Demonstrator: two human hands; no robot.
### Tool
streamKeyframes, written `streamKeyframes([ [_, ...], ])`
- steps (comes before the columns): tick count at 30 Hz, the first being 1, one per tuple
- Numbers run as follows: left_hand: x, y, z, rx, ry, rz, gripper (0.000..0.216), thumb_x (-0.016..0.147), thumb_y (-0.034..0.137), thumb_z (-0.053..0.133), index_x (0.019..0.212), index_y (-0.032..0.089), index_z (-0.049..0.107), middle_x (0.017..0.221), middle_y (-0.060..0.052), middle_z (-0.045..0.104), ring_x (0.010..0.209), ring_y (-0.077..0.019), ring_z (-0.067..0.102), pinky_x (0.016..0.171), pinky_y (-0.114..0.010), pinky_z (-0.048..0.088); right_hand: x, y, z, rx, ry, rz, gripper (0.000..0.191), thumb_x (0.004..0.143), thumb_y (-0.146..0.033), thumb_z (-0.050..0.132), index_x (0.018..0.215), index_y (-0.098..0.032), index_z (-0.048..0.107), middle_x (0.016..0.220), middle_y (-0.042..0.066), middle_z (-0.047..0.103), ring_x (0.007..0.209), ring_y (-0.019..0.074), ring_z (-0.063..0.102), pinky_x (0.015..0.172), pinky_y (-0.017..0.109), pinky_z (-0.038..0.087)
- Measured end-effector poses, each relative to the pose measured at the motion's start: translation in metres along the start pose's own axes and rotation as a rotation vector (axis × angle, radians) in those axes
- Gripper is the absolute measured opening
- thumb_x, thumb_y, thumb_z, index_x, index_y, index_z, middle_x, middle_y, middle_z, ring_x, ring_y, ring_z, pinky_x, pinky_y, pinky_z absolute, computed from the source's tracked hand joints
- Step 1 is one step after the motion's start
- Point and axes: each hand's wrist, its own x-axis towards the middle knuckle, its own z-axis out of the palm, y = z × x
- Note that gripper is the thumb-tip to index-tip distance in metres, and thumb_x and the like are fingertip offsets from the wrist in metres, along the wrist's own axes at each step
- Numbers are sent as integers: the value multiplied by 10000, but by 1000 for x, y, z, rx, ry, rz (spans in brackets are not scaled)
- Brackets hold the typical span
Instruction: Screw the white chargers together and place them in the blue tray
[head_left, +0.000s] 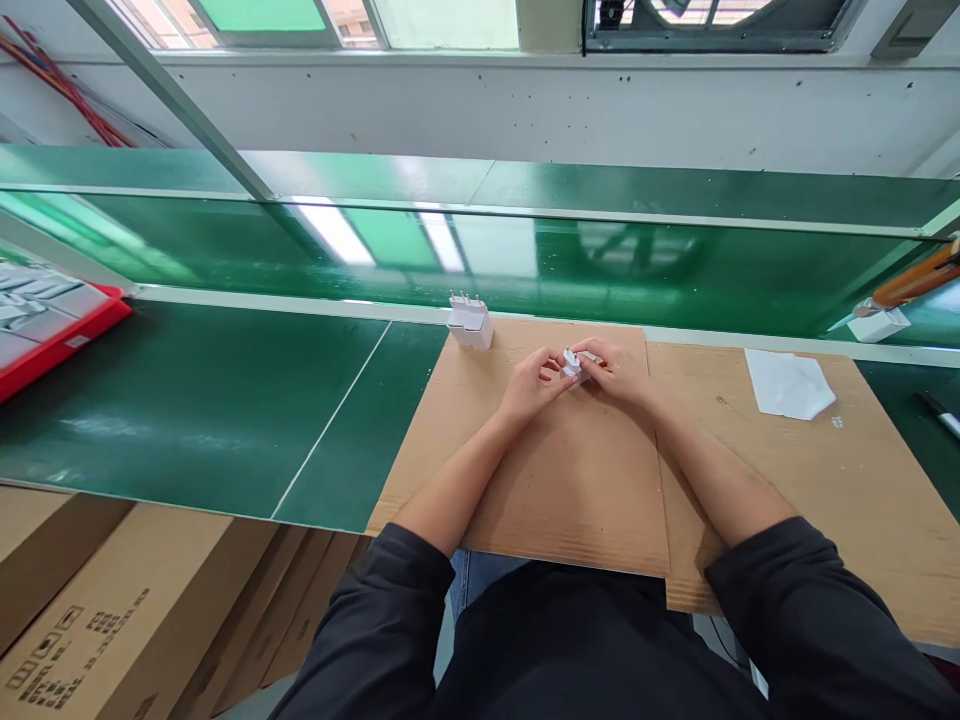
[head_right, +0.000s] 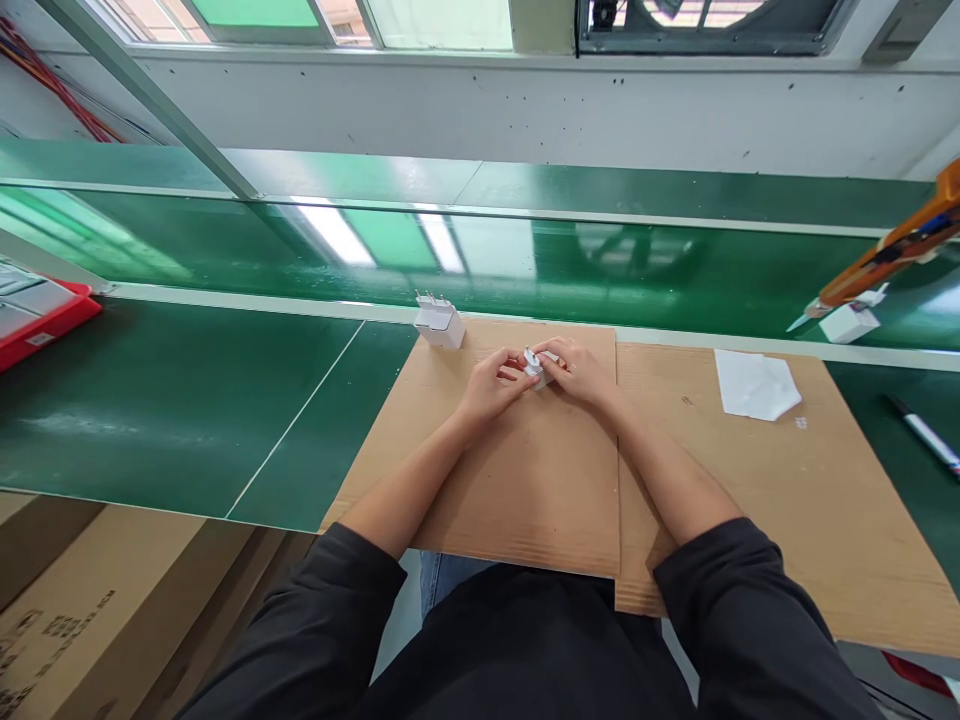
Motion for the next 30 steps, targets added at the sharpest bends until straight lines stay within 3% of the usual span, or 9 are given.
streamKeyframes([
  [4, 0, 3, -5, -51, -27, -12, 241, 762, 382, 696, 909, 201, 633, 948, -28, 676, 844, -151, 643, 724, -269, 536, 0, 3, 2, 143, -22, 129, 367, 909, -448, 455, 1111, -211, 650, 1080, 39, 695, 906, 187, 621, 767, 310, 505],
  [9, 1, 2, -4, -219, -26, -124, 275, 854, 440, 593, 877, 172, 645, 923, -37, 686, 817, -133, 624, 720, -242, 487, 0, 0, 0, 128, -37, 146, 387, 900, -459, 450, 1093, -194, 656, 1069, 50, 696, 885, 187, 615, 778, 305, 484],
  [16, 4, -9, 8, -490, 21, -226, 306, 769, 377, 727, 898, 182, 530, 922, -10, 644, 782, -95, 616, 685, -208, 459, 1, -2, -2, 161, -48, 174, 377, 881, -441, 471, 1080, -183, 661, 1049, 52, 697, 874, 184, 608, 767, 292, 476],
  [26, 4, -4, 7, -508, -19, -261, 244, 781, 307, 701, 917, 174, 548, 911, -12, 623, 794, -97, 601, 687, -204, 447, 3, -5, -2, 162, -88, 190, 376, 875, -435, 466, 1090, -186, 646, 1050, 48, 692, 817, 169, 592, 758, 291, 462],
  [30, 3, -5, 8, -403, -5, -230, 200, 815, 311, 654, 922, 186, 540, 955, -24, 636, 843, -116, 610, 693, -213, 467, 3, -2, -1, 210, -77, 198, 359, 865, -441, 492, 1090, -201, 635, 1036, 26, 686, 802, 156, 590, 755, 280, 461],
])
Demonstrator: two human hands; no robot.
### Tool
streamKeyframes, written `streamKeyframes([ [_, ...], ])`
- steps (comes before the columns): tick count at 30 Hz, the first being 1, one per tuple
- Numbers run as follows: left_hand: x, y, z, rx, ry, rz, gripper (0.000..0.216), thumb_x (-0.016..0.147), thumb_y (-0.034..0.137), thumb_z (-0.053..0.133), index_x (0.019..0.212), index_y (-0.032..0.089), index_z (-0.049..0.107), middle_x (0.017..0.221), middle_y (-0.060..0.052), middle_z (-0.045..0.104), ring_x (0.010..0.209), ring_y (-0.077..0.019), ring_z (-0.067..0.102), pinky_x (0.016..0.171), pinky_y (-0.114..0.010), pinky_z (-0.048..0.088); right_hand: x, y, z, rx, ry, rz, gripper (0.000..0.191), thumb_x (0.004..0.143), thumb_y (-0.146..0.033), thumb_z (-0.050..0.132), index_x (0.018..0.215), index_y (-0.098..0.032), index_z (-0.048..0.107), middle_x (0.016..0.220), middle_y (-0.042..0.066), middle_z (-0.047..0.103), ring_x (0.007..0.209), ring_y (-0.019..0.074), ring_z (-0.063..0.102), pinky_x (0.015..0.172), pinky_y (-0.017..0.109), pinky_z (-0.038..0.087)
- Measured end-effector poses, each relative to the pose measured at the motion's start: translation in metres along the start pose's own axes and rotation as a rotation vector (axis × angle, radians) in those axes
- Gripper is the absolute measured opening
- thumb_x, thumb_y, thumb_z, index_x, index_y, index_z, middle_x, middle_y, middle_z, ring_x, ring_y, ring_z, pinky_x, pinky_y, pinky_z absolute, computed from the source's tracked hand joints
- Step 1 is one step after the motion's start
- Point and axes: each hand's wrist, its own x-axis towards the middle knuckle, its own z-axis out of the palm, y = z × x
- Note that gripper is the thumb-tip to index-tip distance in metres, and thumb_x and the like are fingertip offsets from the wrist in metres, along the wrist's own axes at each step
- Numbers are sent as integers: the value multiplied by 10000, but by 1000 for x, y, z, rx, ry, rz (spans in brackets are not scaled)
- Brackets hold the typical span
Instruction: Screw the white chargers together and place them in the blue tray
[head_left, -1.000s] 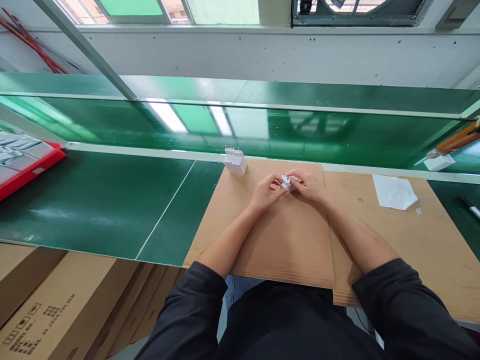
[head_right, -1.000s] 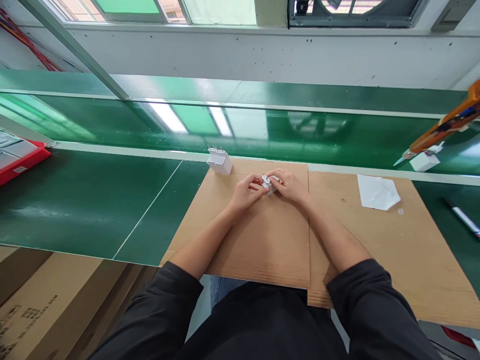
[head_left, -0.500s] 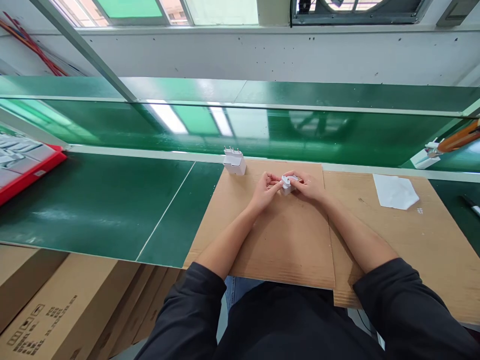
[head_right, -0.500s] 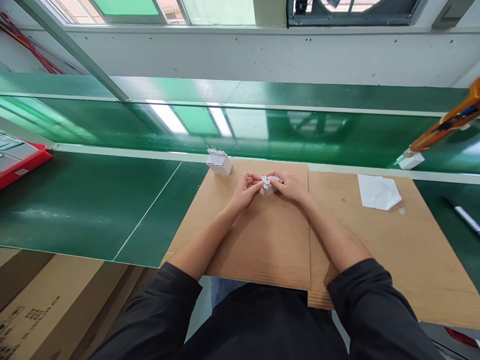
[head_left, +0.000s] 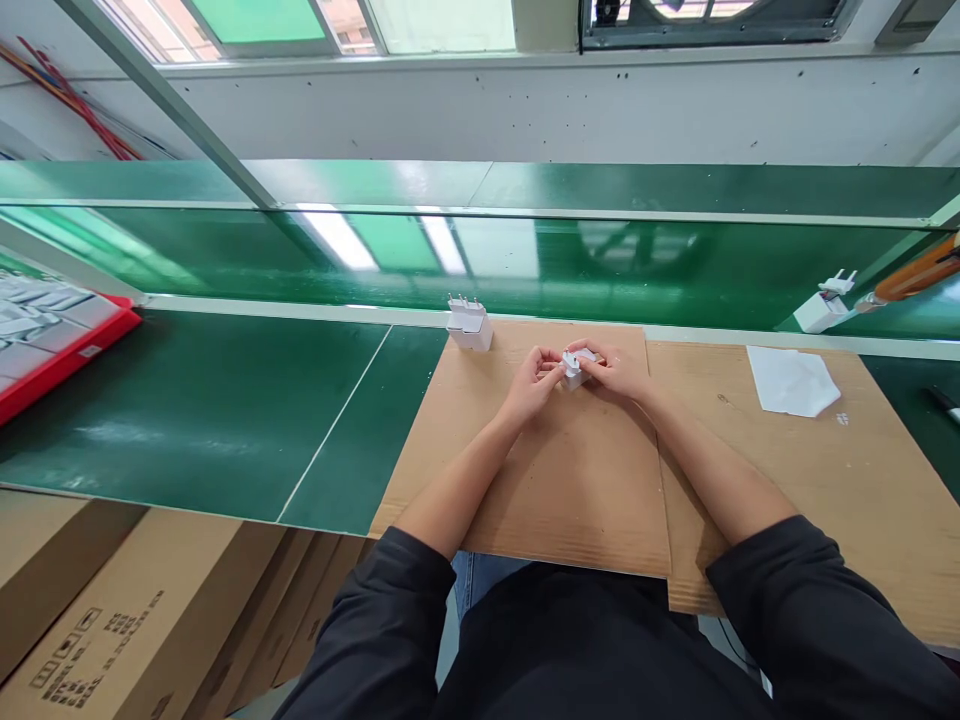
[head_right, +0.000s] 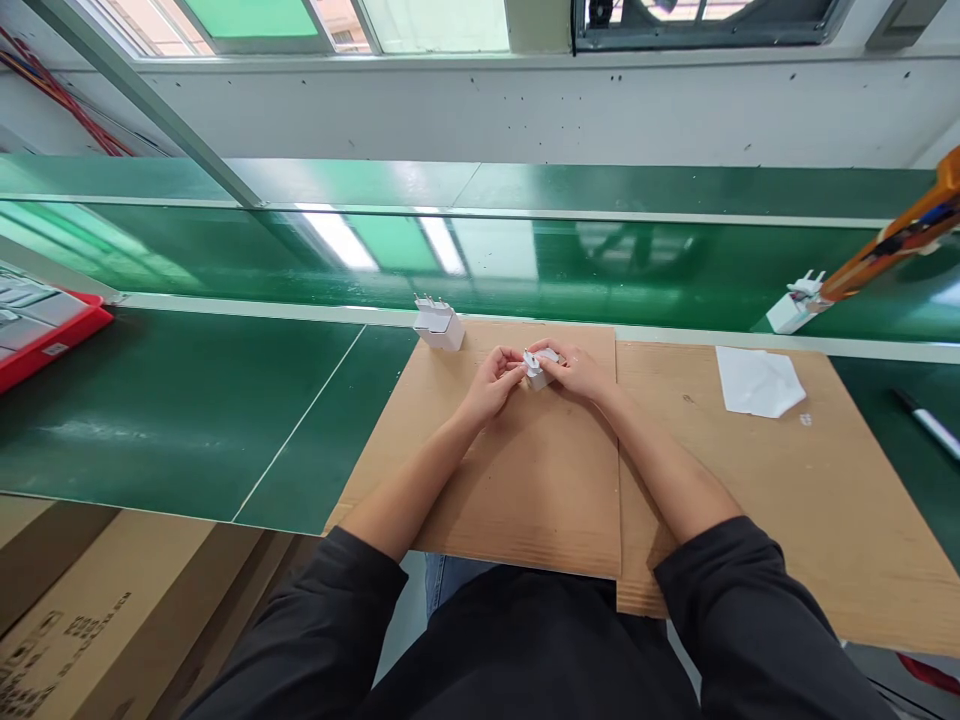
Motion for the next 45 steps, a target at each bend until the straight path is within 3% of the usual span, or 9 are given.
streamKeyframes([
  [9, -9, 12, -6, 680, 4, 372, 282, 773, 300, 710, 1024, 229, 603, 1088, -37, 670, 915, -163, 629, 743, -287, 534, -1, 8, 6, -157, 259, -17, 294, 854, -421, 529, 1010, -216, 671, 956, 55, 644, 878, 200, 570, 793, 321, 463],
  [13, -8, 11, -10, 769, 55, 568, 193, 859, 245, 625, 1049, 247, 656, 1185, -41, 686, 1045, -186, 645, 871, -345, 554, 0, 8, 7, -183, 287, -30, 295, 872, -438, 506, 990, -216, 661, 939, 52, 659, 874, 205, 551, 812, 338, 454],
  [19, -7, 14, -16, 806, -4, 848, 135, 884, 245, 594, 934, 241, 719, 986, -23, 755, 960, -172, 683, 869, -348, 578, 0, 9, 8, -174, 289, -39, 299, 873, -435, 495, 997, -209, 645, 975, 51, 669, 853, 196, 546, 784, 328, 452],
  [24, -8, 18, -16, 756, 27, 702, 169, 894, 286, 564, 833, 230, 711, 872, -44, 748, 866, -180, 685, 847, -349, 556, -2, 8, 8, -175, 283, -25, 300, 881, -440, 488, 1004, -214, 641, 996, 52, 669, 855, 197, 551, 786, 329, 447],
  [27, -8, 18, -17, 768, 56, 582, 214, 906, 287, 527, 1004, 236, 710, 1060, -67, 733, 1019, -206, 660, 952, -384, 522, -2, 7, 8, -184, 281, -19, 301, 888, -446, 482, 1007, -217, 636, 996, 55, 666, 854, 199, 551, 783, 330, 445],
  [31, -7, 16, -18, 825, -52, 560, 370, 899, 265, 516, 1254, 251, 619, 1320, -50, 627, 1214, -218, 576, 1046, -410, 479, -2, 7, 9, -184, 297, -27, 304, 895, -454, 473, 1001, -215, 629, 995, 56, 664, 853, 198, 551, 773, 324, 449],
  [37, -9, 21, -16, 852, -95, 628, 214, 873, 255, 551, 990, 267, 730, 1110, -42, 719, 1074, -224, 626, 966, -400, 506, -1, 10, 10, -181, 312, -19, 316, 892, -462, 474, 1004, -211, 628, 992, 59, 656, 832, 193, 555, 756, 319, 457],
  [40, -9, 22, -16, 849, -4, 583, 201, 881, 262, 542, 936, 251, 734, 1021, -52, 732, 949, -203, 654, 893, -361, 526, -2, 11, 10, -172, 320, -11, 324, 892, -473, 477, 1013, -213, 629, 1003, 56, 653, 828, 189, 557, 759, 317, 456],
  [45, -8, 19, -17, 884, 37, 503, 363, 889, 230, 515, 1232, 234, 634, 1251, -63, 662, 1122, -229, 604, 981, -384, 491, -2, 11, 9, -176, 310, -24, 327, 904, -481, 465, 1016, -218, 626, 1016, 52, 658, 858, 192, 558, 773, 316, 451],
])
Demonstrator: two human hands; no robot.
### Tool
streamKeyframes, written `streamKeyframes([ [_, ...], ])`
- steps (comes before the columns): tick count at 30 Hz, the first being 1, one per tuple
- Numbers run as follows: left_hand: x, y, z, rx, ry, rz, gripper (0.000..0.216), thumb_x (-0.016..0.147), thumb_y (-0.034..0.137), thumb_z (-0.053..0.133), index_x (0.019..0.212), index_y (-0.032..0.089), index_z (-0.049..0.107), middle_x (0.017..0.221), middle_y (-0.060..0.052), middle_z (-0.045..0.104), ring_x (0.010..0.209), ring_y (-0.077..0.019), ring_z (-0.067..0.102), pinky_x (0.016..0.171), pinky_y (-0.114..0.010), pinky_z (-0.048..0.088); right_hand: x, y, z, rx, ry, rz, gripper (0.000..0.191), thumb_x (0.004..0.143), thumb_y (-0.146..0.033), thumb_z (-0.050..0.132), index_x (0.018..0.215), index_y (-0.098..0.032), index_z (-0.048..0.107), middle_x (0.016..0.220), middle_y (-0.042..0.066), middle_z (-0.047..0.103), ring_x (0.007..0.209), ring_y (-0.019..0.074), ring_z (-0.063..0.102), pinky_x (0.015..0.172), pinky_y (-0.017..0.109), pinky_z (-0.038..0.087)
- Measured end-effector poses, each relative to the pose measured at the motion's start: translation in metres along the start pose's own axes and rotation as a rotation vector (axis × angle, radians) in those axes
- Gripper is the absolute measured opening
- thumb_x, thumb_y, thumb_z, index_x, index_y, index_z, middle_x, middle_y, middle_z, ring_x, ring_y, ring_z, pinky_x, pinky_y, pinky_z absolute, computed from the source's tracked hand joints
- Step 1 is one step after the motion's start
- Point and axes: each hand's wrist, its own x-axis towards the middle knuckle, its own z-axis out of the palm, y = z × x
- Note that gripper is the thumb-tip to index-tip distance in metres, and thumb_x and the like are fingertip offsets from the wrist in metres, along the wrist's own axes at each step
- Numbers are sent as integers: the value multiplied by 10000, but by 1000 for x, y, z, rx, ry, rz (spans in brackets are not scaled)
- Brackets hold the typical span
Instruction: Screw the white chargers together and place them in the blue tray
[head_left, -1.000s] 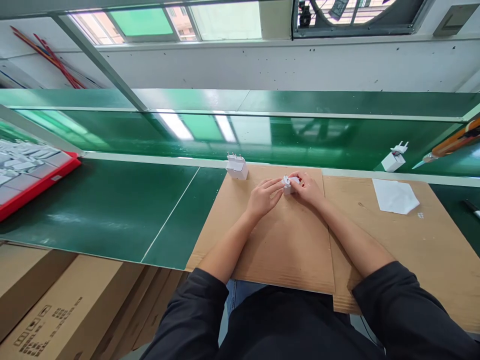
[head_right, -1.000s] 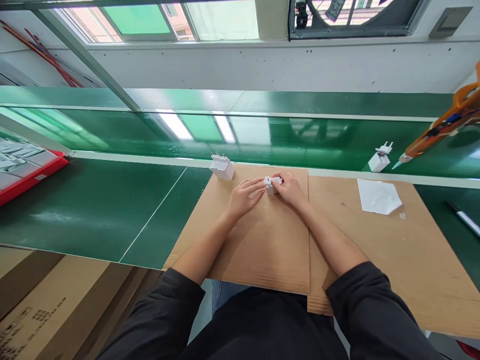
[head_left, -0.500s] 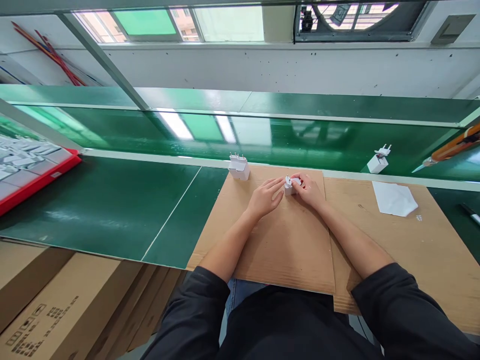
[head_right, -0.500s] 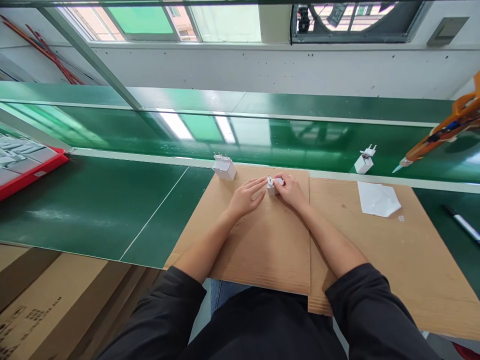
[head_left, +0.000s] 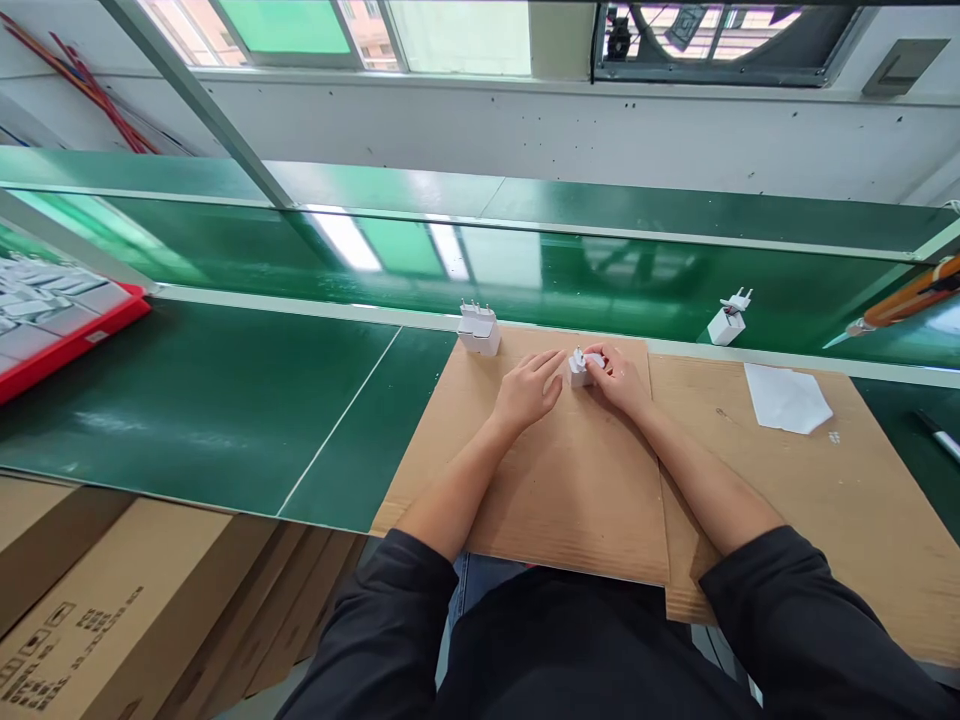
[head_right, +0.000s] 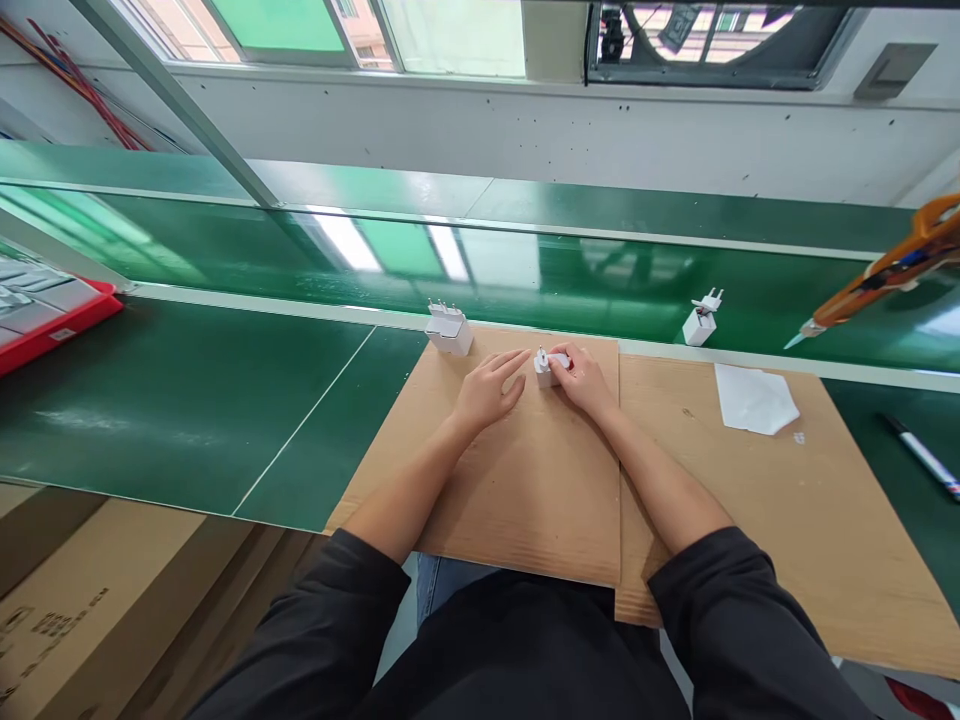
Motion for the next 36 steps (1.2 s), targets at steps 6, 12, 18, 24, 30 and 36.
streamKeyframes([
  [6, 0, 3, -4, 101, -77, 148, 331, 869, 209, 516, 1141, 272, 693, 1324, -27, 620, 1188, -241, 555, 1021, -408, 467, 1, 2, 1, 4, -4, -20, 312, 904, -471, 466, 1011, -222, 620, 1007, 46, 661, 855, 192, 559, 761, 313, 447],
  [12, -1, 5, -6, 110, -73, 161, 228, 825, 219, 563, 924, 283, 759, 1131, -44, 686, 1008, -222, 607, 883, -370, 492, 1, 1, 1, 9, -1, 8, 315, 898, -476, 466, 1002, -223, 623, 995, 49, 665, 860, 198, 561, 763, 318, 453],
  [18, 0, 2, -1, 61, -24, 43, 293, 904, 260, 505, 1125, 278, 698, 1072, -54, 701, 964, -202, 625, 837, -323, 482, -1, -4, 2, 16, 16, 7, 307, 903, -477, 460, 995, -221, 601, 980, 43, 661, 827, 189, 565, 752, 314, 449],
  [24, 0, 2, 4, 142, -152, -89, 318, 894, 273, 539, 1199, 248, 626, 1110, -83, 683, 1046, -232, 608, 852, -316, 483, 2, -12, 13, 57, 77, 210, 292, 847, -508, 526, 912, -224, 508, 894, 37, 617, 685, 171, 565, 641, 316, 468],
  [30, 5, -11, -1, 166, -62, -385, 184, 910, 329, 518, 996, 194, 611, 1017, -121, 675, 951, -258, 632, 787, -340, 489, 34, -22, 48, 303, -26, 529, 303, 836, -492, 580, 854, -249, 401, 789, 0, 560, 466, 128, 527, 479, 336, 508],
  [36, 11, -30, -14, 245, -73, -477, 142, 892, 283, 509, 829, 194, 599, 944, -116, 675, 912, -258, 644, 776, -344, 487, 83, -37, 100, 325, -18, 549, 288, 887, -503, 508, 835, -250, 379, 676, -9, 561, 549, 163, 584, 527, 341, 535],
])
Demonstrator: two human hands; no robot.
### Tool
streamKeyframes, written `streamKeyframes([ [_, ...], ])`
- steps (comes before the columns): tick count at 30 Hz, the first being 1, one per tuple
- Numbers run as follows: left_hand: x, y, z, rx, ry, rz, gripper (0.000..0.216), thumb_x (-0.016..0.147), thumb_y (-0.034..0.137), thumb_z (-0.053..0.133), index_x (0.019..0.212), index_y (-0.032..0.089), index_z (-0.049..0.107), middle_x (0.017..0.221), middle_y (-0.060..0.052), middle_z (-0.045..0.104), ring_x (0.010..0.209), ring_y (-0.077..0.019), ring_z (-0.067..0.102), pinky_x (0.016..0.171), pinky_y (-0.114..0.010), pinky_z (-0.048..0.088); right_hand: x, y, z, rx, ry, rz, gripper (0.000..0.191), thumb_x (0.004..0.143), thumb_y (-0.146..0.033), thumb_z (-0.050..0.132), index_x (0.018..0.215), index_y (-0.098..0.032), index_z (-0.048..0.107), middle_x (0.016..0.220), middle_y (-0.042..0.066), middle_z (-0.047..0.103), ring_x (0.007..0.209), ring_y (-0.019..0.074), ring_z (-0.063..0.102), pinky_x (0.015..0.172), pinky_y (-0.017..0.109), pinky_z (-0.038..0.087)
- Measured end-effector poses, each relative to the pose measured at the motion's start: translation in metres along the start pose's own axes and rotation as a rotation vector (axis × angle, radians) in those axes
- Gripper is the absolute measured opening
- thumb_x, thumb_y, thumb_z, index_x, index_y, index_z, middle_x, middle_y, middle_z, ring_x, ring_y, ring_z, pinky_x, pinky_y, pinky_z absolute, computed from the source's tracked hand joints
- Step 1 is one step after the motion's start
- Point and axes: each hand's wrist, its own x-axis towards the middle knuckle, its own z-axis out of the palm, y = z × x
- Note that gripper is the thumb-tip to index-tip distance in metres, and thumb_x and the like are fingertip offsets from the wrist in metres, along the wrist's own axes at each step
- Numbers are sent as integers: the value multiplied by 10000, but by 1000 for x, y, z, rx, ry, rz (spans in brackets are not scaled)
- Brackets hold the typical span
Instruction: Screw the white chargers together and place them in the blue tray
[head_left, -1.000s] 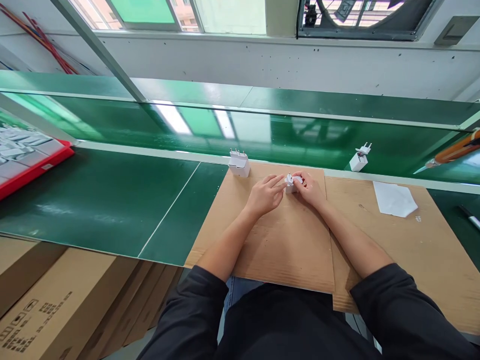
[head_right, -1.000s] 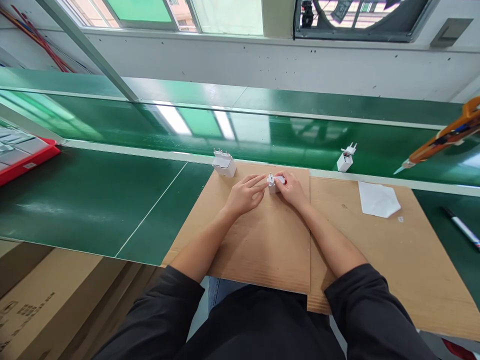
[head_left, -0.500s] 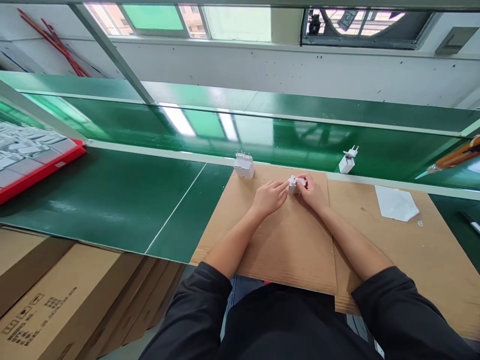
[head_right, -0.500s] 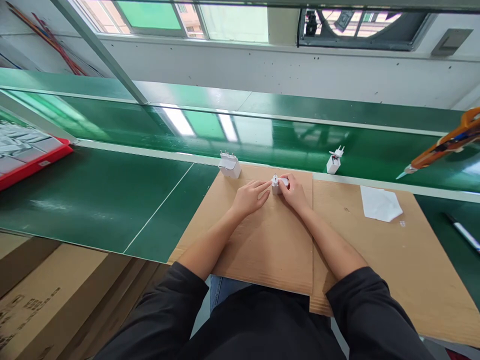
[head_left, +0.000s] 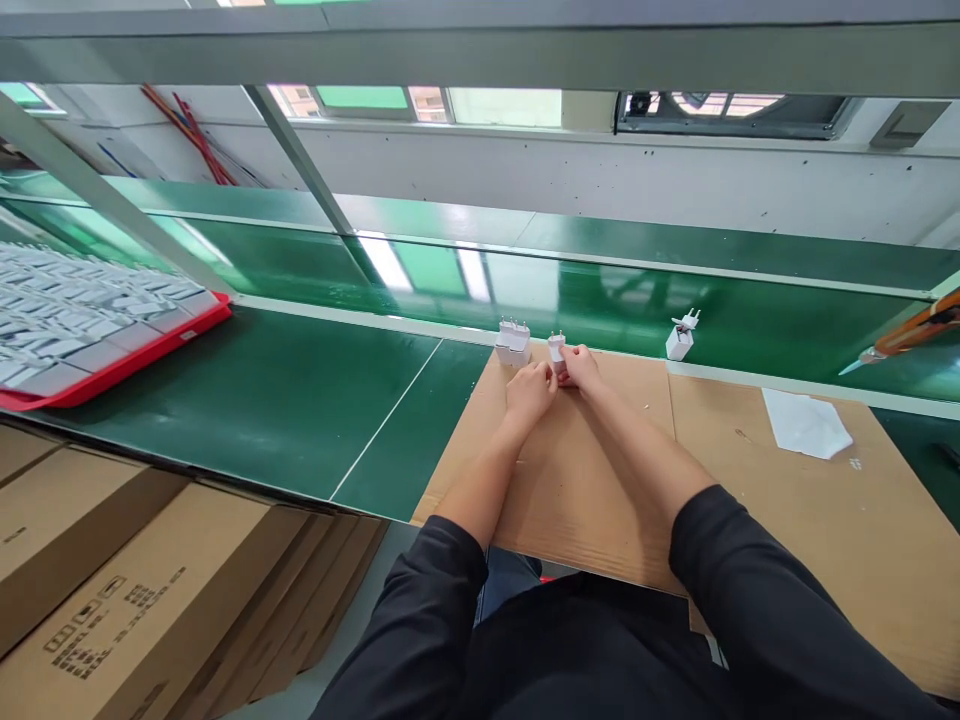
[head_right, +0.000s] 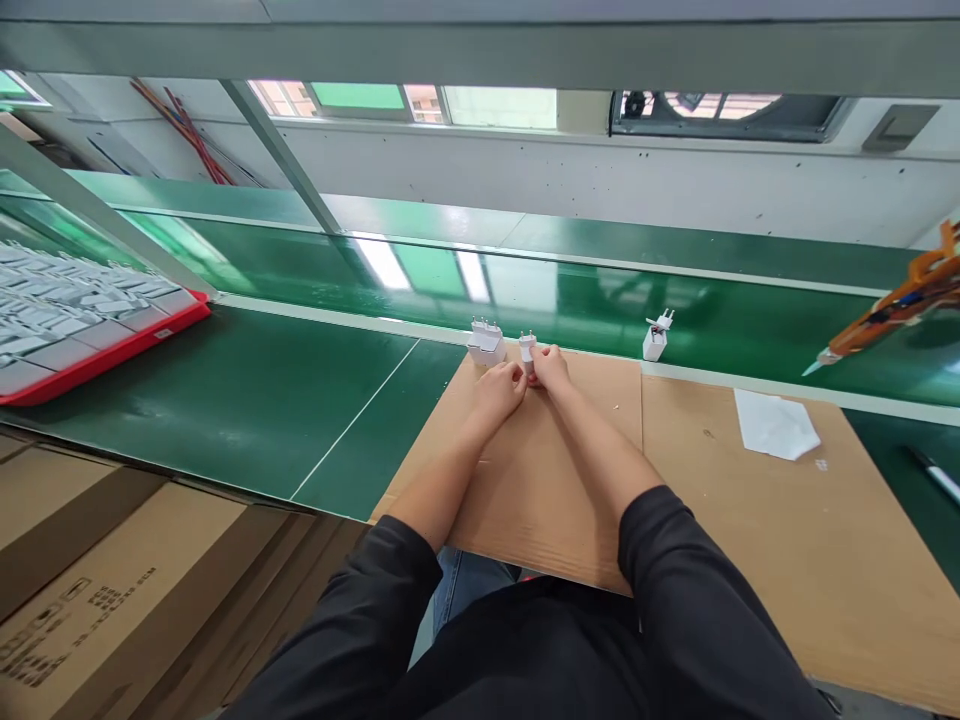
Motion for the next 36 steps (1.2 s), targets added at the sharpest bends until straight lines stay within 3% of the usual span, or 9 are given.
streamKeyframes([
  [3, 3, -5, -5, -22, -15, -9, 144, 889, 315, 520, 865, 204, 610, 969, -124, 683, 915, -276, 655, 789, -377, 489, 5, -8, 18, -32, 17, -63, 320, 884, -538, 495, 806, -242, 405, 682, -3, 563, 590, 161, 586, 533, 313, 521],
  [6, 4, -8, -7, -28, -16, -16, 175, 896, 341, 503, 889, 211, 619, 955, -125, 699, 895, -280, 663, 765, -381, 496, -1, -9, 9, -93, 73, -183, 375, 830, -591, 548, 780, -234, 443, 719, 6, 568, 674, 163, 580, 618, 313, 530],
  [11, 3, -5, -7, 15, -23, 5, 183, 890, 326, 503, 849, 205, 634, 885, -107, 714, 847, -247, 663, 713, -320, 494, -5, 5, -70, -191, 398, -328, 349, 812, -489, 574, 983, -207, 458, 1137, 119, 538, 1079, 229, 525, 979, 411, 443],
  [14, 2, -1, -7, 39, -49, -6, 193, 897, 323, 486, 872, 202, 634, 950, -104, 720, 883, -251, 660, 712, -314, 490, 8, 14, -118, -289, 680, -225, 550, 785, -429, 591, 1225, -180, 377, 1355, 190, 401, 1298, 302, 379, 1054, 484, 363],
  [16, 2, 1, -7, 49, -75, -17, 194, 902, 314, 471, 879, 205, 630, 982, -91, 722, 902, -249, 659, 716, -311, 487, 21, 19, -136, -364, 746, -100, 702, 753, -429, 623, 1333, -172, 321, 1380, 202, 407, 1309, 336, 382, 1029, 508, 377],
  [22, 3, 1, -7, 20, -91, 11, 194, 908, 310, 473, 866, 210, 634, 997, -78, 722, 932, -250, 659, 739, -315, 484, 41, 22, -146, -405, 440, -147, 458, 749, -340, 608, 1177, -178, 591, 1106, 119, 673, 1077, 282, 596, 973, 421, 442],
  [27, 3, 2, -1, -241, -82, 89, 200, 883, 308, 544, 1003, 198, 660, 1030, -80, 721, 957, -226, 658, 840, -326, 499, 14, 24, -144, -370, 85, -367, 533, 752, -375, 611, 1250, -185, 591, 1186, 78, 676, 1019, 233, 630, 947, 394, 487],
  [32, 0, 8, 11, -656, -220, 223, 546, 807, 400, 667, 1300, 195, 552, 1315, -104, 613, 1131, -233, 611, 925, -318, 500, -23, 29, -135, -334, -342, -505, 534, 720, -456, 670, 1197, -219, 624, 1201, 63, 660, 1069, 242, 635, 922, 388, 530],
  [36, -6, 17, 16, -788, -377, 223, 478, 798, 341, 667, 1238, 171, 597, 1161, -91, 693, 999, -219, 669, 890, -316, 517, -42, 20, -134, -344, -562, -544, 565, 766, -486, 647, 1255, -216, 565, 1320, 109, 574, 1184, 261, 582, 999, 440, 498],
])
